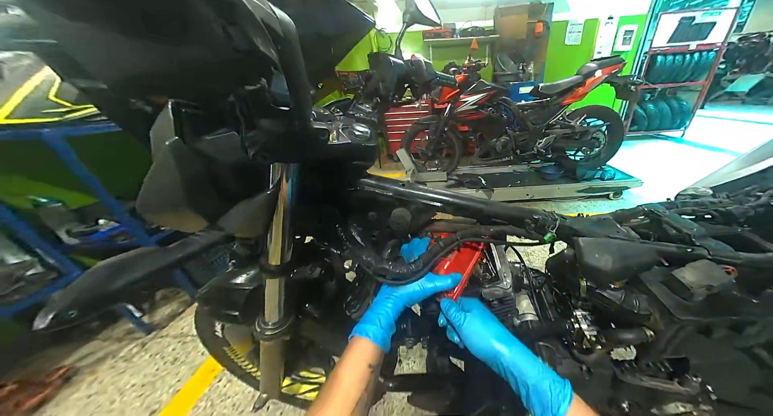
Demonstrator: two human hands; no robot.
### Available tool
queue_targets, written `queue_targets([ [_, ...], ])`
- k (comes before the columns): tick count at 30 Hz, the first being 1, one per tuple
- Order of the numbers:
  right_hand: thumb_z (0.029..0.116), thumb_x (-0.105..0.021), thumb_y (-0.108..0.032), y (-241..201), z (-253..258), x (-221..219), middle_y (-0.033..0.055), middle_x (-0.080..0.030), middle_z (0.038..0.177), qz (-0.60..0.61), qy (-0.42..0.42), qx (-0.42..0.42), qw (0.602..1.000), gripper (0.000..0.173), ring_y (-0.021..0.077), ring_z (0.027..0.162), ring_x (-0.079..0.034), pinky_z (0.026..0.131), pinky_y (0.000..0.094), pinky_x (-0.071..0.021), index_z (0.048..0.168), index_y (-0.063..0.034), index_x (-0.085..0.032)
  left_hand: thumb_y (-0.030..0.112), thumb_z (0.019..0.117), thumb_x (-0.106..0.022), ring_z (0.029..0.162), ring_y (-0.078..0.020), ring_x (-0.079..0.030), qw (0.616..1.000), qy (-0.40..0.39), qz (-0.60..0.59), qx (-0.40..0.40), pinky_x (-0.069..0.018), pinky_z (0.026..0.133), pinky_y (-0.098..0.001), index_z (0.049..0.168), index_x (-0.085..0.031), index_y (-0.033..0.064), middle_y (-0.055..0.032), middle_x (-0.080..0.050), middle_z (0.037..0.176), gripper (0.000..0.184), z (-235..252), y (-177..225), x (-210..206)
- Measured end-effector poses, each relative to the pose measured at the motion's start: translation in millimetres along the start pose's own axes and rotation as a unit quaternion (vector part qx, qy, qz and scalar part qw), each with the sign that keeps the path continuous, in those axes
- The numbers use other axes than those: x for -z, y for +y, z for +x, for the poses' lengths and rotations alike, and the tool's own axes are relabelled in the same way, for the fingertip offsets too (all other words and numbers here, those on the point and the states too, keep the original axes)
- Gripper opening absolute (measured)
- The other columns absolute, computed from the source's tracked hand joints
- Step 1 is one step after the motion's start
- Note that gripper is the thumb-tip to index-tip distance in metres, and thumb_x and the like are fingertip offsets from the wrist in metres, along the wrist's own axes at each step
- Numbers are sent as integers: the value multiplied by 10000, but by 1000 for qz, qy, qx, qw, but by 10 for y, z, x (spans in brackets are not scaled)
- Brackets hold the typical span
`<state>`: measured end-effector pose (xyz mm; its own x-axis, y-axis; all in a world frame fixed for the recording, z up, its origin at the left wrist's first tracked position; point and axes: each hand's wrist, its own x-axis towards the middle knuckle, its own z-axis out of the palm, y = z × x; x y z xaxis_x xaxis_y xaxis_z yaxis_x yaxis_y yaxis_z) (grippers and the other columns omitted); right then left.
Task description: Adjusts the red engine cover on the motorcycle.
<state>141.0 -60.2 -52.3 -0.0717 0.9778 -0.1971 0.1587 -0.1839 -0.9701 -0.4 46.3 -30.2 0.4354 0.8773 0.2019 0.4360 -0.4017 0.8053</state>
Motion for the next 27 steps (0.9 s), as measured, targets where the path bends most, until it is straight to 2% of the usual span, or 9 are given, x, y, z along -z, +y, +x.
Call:
queue_targets([
  [4,1122,-368,-325,122,-87,84,-42,-457,672,-69,6,-9,998,379,74,555,-436,551,250,-395,963,-82,-610,559,680,-876,1285,-238,-569,993,60,105,4,-469,1076,-507,1409,-579,155,-93,-614,1372,885,-199,58,-177],
  [8,1108,-373,-302,311,-39,213,-62,-473,657,-79,-29,37,996,334,61,554,-465,565,244,-424,928,-117,-584,592,612,-895,1254,-200,-588,983,136,121,1,-483,1074,-435,1385,-595,128,-79,-629,1344,951,-330,83,-340],
  [10,1109,-382,-285,377,-20,218,-65,-508,659,-72,-32,47,996,331,54,563,-502,578,234,-453,931,-113,-602,587,597,-898,1270,-225,-583,979,155,132,-10,-470,1085,-458,1391,-598,114,-94,-632,1350,972,-371,70,-381],
  [14,1116,-375,-301,293,-38,128,-59,-464,639,-24,-12,34,999,336,65,539,-461,558,238,-427,955,-101,-592,658,654,-812,1283,-226,-574,981,91,168,20,-448,1099,-452,1386,-600,103,-105,-626,1359,942,-234,124,-279],
  [17,1120,-366,-266,106,18,-9,-66,-448,594,69,-12,28,997,365,53,500,-437,515,221,-405,913,-78,-601,466,700,-883,1181,-184,-633,999,21,31,1,-515,1034,-415,1299,-649,104,-78,-682,1242,737,-80,78,-36],
  [21,1132,-346,-252,-59,-98,-160,-70,-411,574,158,-6,8,987,384,41,474,-397,480,195,-361,869,-82,-570,413,715,-900,1240,-161,-606,992,5,-101,69,-515,1034,-427,1417,-586,214,-15,-642,1354,794,-244,-24,94],
  [23,1131,-345,-241,-43,-132,-175,-68,-404,573,145,6,3,989,383,41,466,-386,472,196,-357,863,-81,-567,402,715,-908,1208,-147,-626,992,3,-100,70,-527,1022,-411,1382,-619,216,-3,-666,1315,750,-307,33,94],
  [25,1121,-361,-222,34,-162,-167,-70,-404,570,119,29,11,992,369,39,456,-367,458,204,-339,846,-90,-568,416,749,-872,1161,-148,-641,998,-17,-17,55,-518,1023,-390,1326,-654,146,-36,-686,1253,674,-283,195,61],
  [27,1105,-376,-226,171,-217,-147,-70,-428,607,90,38,19,995,353,42,480,-365,469,215,-330,848,-108,-587,441,779,-833,994,-166,-695,996,-25,72,38,-557,926,-405,1123,-725,85,-73,-727,1054,507,-298,307,-46],
])
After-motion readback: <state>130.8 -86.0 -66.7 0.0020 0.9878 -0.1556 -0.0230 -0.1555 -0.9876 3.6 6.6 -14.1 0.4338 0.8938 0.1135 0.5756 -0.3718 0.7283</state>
